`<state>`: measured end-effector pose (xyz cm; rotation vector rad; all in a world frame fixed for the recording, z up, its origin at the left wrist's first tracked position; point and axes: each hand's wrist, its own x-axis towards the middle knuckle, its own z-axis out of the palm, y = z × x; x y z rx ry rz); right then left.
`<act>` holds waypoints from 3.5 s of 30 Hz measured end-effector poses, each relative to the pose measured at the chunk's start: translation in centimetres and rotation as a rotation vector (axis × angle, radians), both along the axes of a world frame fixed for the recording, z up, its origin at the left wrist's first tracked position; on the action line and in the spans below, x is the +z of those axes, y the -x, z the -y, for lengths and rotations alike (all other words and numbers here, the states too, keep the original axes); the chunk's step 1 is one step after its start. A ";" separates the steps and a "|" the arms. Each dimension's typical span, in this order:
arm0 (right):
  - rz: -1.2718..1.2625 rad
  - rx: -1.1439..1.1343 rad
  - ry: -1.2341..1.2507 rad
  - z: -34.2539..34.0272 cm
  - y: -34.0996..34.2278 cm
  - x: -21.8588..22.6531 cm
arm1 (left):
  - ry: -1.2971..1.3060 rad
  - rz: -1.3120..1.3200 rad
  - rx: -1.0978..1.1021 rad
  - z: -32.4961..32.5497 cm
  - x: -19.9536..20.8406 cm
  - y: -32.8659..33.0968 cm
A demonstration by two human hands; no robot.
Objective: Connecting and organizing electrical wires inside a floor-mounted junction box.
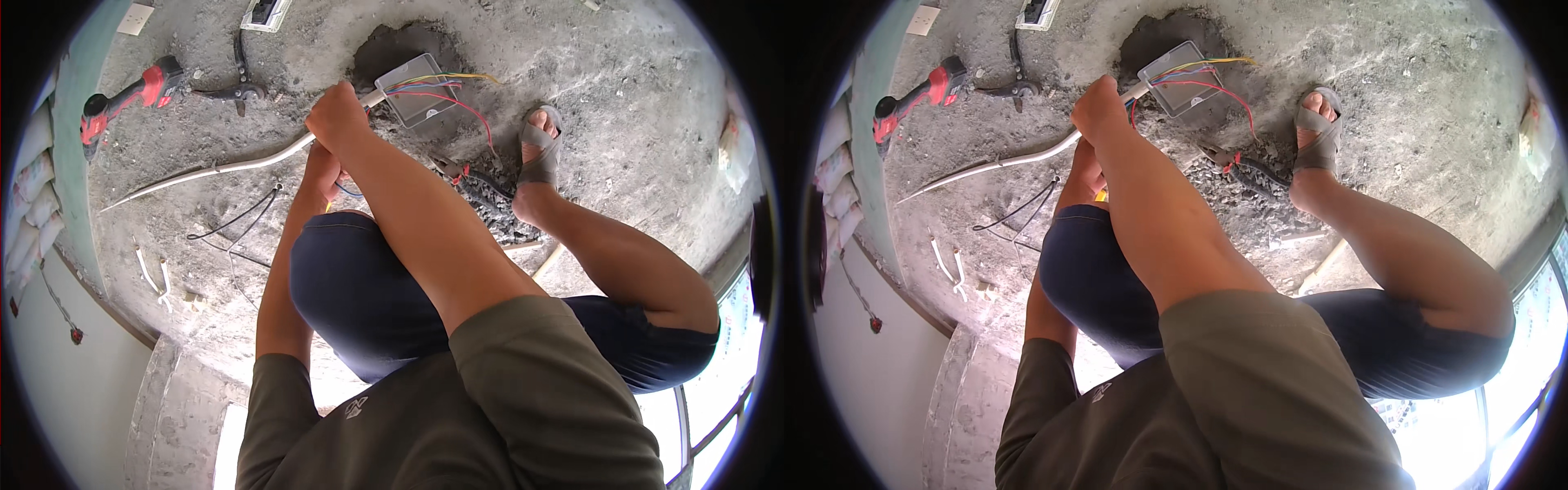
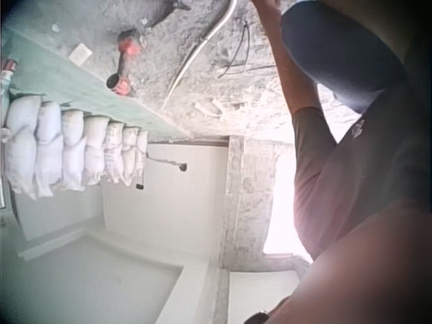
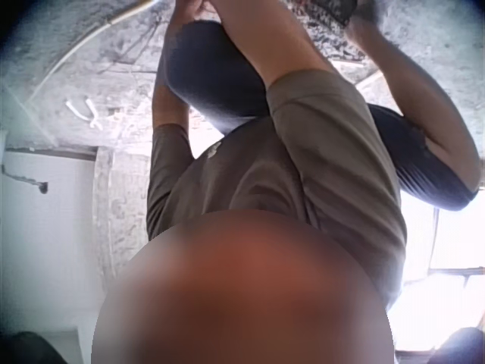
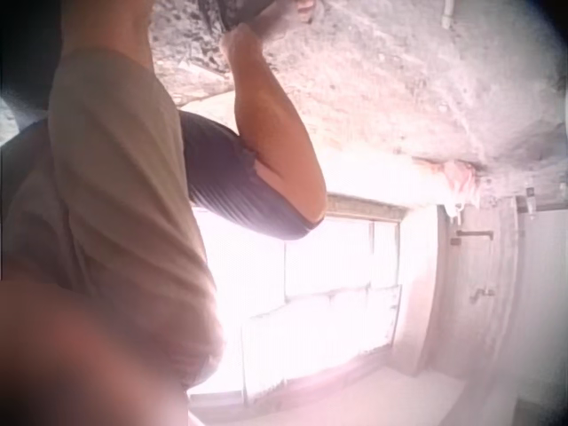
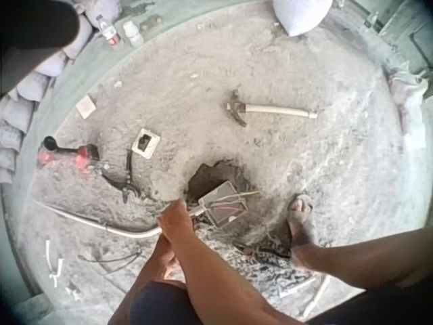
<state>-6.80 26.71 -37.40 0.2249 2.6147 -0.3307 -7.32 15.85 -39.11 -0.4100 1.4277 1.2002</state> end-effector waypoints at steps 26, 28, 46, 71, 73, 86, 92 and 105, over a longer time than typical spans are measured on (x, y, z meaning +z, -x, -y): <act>0.093 -0.053 0.079 -0.8 0.7 0.2 | 0.252 -0.329 -0.077 -2.3 0.9 -2.1; 0.078 -0.035 0.106 -1.0 0.3 0.4 | 0.284 -0.381 -0.098 -1.7 -0.1 -2.2; 0.081 -0.061 0.138 -1.0 0.1 0.1 | 0.362 -1.077 -0.785 3.2 -7.7 -1.2; -0.013 -0.056 0.153 -1.2 0.0 0.9 | 0.308 -0.982 -0.639 4.1 -9.3 -0.6; 0.016 -0.038 0.140 -1.5 -0.1 0.2 | 0.369 -1.147 -0.757 3.3 -10.7 -0.5; 0.007 -0.046 0.266 -4.2 -1.4 -0.6 | 0.141 -0.772 -0.275 -0.8 -3.6 -0.8; -0.595 -0.177 0.083 -9.8 -6.3 0.1 | 0.073 -0.690 -0.197 -0.4 -2.4 -0.4; -0.361 -0.021 -0.186 -10.7 -7.9 -0.2 | 0.105 -0.581 -0.226 -0.8 -2.8 0.0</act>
